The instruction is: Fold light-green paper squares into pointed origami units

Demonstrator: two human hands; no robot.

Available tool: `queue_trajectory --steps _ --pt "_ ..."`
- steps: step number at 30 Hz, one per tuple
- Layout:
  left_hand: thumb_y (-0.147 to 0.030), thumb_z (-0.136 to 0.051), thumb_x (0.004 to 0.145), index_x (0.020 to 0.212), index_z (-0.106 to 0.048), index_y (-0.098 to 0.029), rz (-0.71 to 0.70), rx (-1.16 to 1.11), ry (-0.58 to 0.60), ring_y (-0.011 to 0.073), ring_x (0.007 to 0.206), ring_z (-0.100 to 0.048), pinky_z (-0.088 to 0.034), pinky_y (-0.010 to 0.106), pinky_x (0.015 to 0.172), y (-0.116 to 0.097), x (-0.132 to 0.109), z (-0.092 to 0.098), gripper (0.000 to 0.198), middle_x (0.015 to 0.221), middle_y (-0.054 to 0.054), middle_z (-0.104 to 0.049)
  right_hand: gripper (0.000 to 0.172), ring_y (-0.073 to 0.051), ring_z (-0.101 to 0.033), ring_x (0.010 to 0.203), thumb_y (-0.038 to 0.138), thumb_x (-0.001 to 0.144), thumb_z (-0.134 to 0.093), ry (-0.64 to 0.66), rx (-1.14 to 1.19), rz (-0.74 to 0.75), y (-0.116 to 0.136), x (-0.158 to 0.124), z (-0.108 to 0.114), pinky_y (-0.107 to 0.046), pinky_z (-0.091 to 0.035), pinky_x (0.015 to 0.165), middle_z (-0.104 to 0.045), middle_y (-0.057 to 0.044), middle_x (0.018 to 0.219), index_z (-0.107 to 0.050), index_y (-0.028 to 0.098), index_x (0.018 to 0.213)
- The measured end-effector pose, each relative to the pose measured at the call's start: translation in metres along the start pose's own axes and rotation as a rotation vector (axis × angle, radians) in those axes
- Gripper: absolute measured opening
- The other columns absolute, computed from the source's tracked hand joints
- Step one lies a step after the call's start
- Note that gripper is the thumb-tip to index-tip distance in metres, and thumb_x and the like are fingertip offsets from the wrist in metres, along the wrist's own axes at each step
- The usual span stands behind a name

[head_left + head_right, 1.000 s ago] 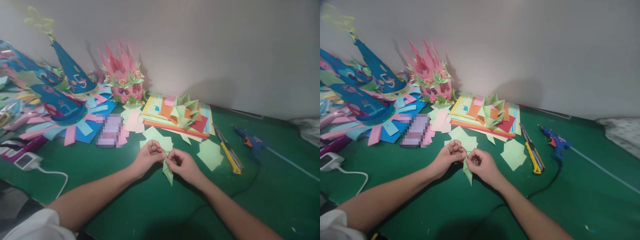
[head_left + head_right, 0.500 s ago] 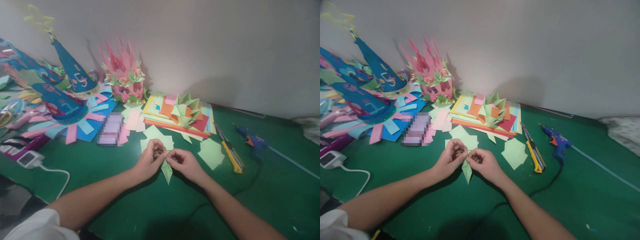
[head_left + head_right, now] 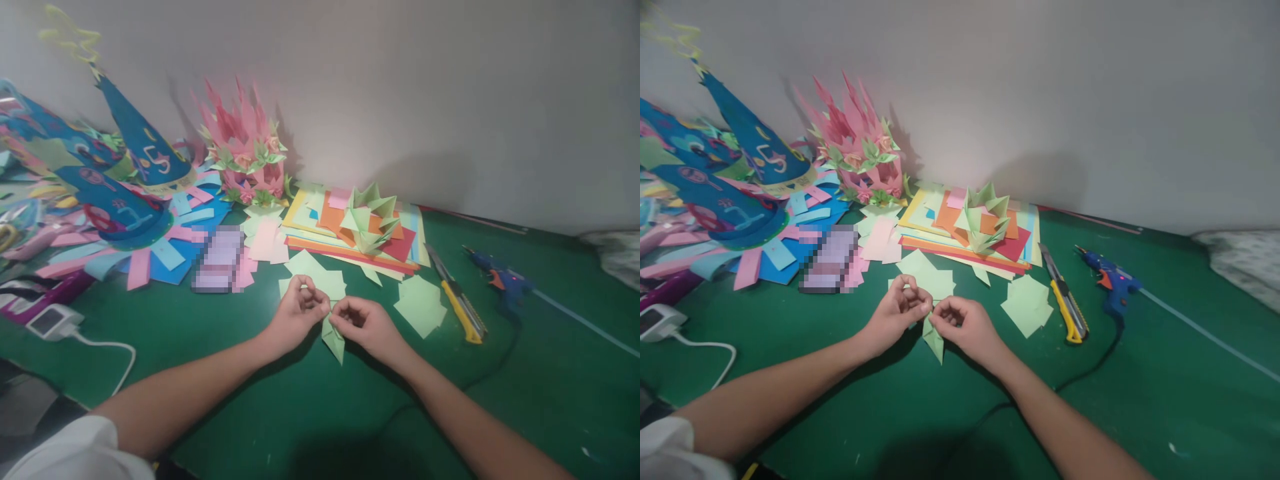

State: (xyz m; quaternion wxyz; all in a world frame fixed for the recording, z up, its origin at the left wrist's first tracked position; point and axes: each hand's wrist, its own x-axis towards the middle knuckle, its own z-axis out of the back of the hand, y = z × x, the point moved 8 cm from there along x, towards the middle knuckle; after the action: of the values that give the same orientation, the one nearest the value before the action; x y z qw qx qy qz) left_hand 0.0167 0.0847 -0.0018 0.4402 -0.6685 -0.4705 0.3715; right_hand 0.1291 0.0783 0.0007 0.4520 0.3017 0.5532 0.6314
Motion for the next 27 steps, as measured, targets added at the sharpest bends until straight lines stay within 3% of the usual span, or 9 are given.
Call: queue_trajectory --steps 7,12,21,27 --pt "-0.034 -0.064 0.081 0.083 -0.045 -0.018 -0.136 0.244 -0.039 0.0089 0.072 -0.048 -0.04 0.022 0.067 -0.0097 0.0002 0.0054 0.024 0.079 -0.001 -0.05 0.017 -0.009 -0.044 0.054 0.032 0.077 -0.058 -0.007 -0.042 -0.034 -0.0001 0.0 0.0024 -0.021 -0.036 0.051 -0.052 0.002 0.061 -0.057 0.017 0.071" --pt "-0.032 -0.061 0.082 0.083 -0.054 -0.016 -0.105 0.414 0.01 0.0099 0.069 -0.049 -0.04 0.021 0.062 -0.0098 -0.0016 0.0007 0.017 0.077 0.0 -0.052 0.019 -0.009 -0.041 0.053 0.034 0.077 -0.058 -0.033 -0.044 -0.021 0.0016 -0.0002 0.0034 -0.021 -0.034 0.049 -0.049 0.003 0.059 -0.056 0.017 0.069" --pt "-0.03 -0.068 0.075 0.084 -0.058 -0.015 -0.025 0.33 -0.068 0.0093 0.068 -0.051 -0.041 0.02 0.06 -0.0045 -0.0017 0.0066 0.02 0.079 0.001 -0.057 0.02 -0.01 -0.043 0.054 0.036 0.078 -0.057 0.002 -0.034 -0.014 0.0019 0.0007 0.0006 -0.022 -0.036 0.05 -0.05 0.002 0.06 -0.057 0.017 0.07" --pt "-0.03 -0.065 0.078 0.089 -0.057 -0.016 -0.013 0.366 -0.085 0.0069 0.062 -0.049 -0.038 0.018 0.055 -0.0027 -0.0034 0.0091 0.02 0.08 0.0 -0.056 0.024 -0.01 -0.044 0.053 0.039 0.08 -0.056 0.032 -0.031 -0.023 0.001 0.0001 -0.0002 -0.023 -0.037 0.051 -0.049 0.003 0.059 -0.055 0.017 0.07"
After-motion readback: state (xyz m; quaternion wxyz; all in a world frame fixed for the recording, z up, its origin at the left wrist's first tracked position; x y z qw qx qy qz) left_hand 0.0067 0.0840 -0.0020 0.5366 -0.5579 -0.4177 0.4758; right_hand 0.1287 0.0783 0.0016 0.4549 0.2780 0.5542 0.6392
